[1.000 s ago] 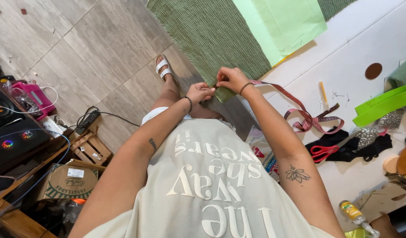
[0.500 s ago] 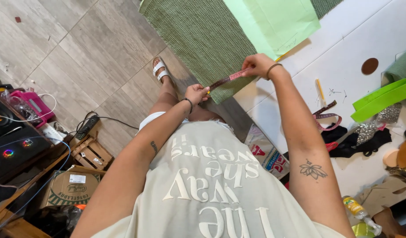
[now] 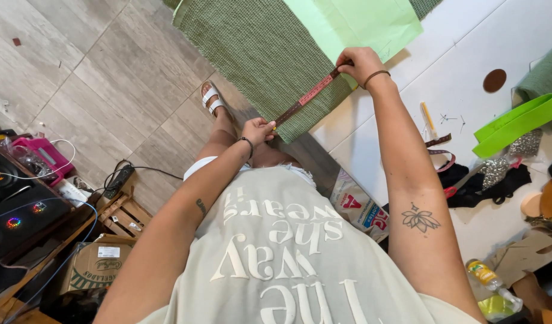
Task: The person uses scissors to cut green fabric on a workshop table, following a template and repositioning the material as needed.
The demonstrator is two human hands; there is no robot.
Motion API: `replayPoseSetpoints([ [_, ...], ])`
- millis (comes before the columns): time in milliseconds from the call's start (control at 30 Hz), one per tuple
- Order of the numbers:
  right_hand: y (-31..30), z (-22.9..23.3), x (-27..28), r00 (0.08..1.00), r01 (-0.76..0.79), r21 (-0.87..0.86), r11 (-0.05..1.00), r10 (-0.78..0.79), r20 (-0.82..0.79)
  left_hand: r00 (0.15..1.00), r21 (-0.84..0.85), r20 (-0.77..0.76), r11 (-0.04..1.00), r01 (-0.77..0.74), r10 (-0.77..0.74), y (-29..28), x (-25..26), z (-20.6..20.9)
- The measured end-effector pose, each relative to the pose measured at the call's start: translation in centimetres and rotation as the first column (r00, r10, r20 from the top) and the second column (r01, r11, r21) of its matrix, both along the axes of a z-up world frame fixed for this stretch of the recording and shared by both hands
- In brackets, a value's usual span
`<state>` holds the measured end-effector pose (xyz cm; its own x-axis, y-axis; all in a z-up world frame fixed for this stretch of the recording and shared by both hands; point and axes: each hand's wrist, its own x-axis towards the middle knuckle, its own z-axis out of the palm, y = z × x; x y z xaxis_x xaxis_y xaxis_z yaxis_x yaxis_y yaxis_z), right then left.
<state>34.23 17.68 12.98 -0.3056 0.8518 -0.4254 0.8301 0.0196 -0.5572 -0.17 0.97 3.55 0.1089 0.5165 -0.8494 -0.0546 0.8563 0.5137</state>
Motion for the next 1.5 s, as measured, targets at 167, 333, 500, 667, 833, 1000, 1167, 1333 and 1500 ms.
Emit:
replayPoseSetpoints([
  [167,0.2,-0.8,0.5,0.998,0.037,-0.039,0.999,-0.039,-0.046,0.999,0.026,0.036,0.999,-0.024,0.023,-0.7,-0.2,-2.8],
  [333,0.5,-0.4,0.5,0.996,0.061,-0.105,0.993,-0.068,-0.063,0.999,0.011,0.040,0.999,-0.035,0.035,-0.9,-0.3,-3.3],
  [500,0.8,-0.3,0.3,0.999,0.043,-0.096,0.994,-0.046,-0.028,0.997,0.009,0.068,0.999,-0.038,0.037,-0.9,-0.4,-3.6],
  [667,0.7,-0.9,-0.1,0.998,0.069,-0.096,0.993,-0.068,0.013,0.996,-0.003,0.072,0.999,-0.051,0.051,-1.1,-0.4,-5.0],
  [833,-0.5,1.3,-0.6,0.995,0.091,-0.056,0.994,-0.089,0.042,0.994,-0.034,0.092,0.998,-0.060,0.063,-0.8,-0.6,-4.1],
  [1000,-4.8,3.9,2.9,0.954,0.242,0.051,0.969,-0.228,-0.193,0.990,-0.091,0.102,0.992,-0.085,0.094,-0.8,-1.1,-3.6],
  [1167,-14.2,6.0,13.1,0.754,0.647,0.199,0.736,-0.582,-0.304,0.993,-0.035,0.042,0.994,-0.107,0.108,0.2,-1.4,-4.9],
  [1333,-24.7,1.9,21.5,0.529,0.802,0.421,0.423,-0.831,-0.171,0.978,0.109,-0.146,0.985,-0.135,0.150,3.0,-2.4,-5.8],
  [1500,-29.8,-3.2,20.7,0.530,0.758,0.479,0.443,-0.846,-0.055,0.857,0.456,-0.302,0.853,-0.255,0.417,8.7,-5.8,-8.1],
])
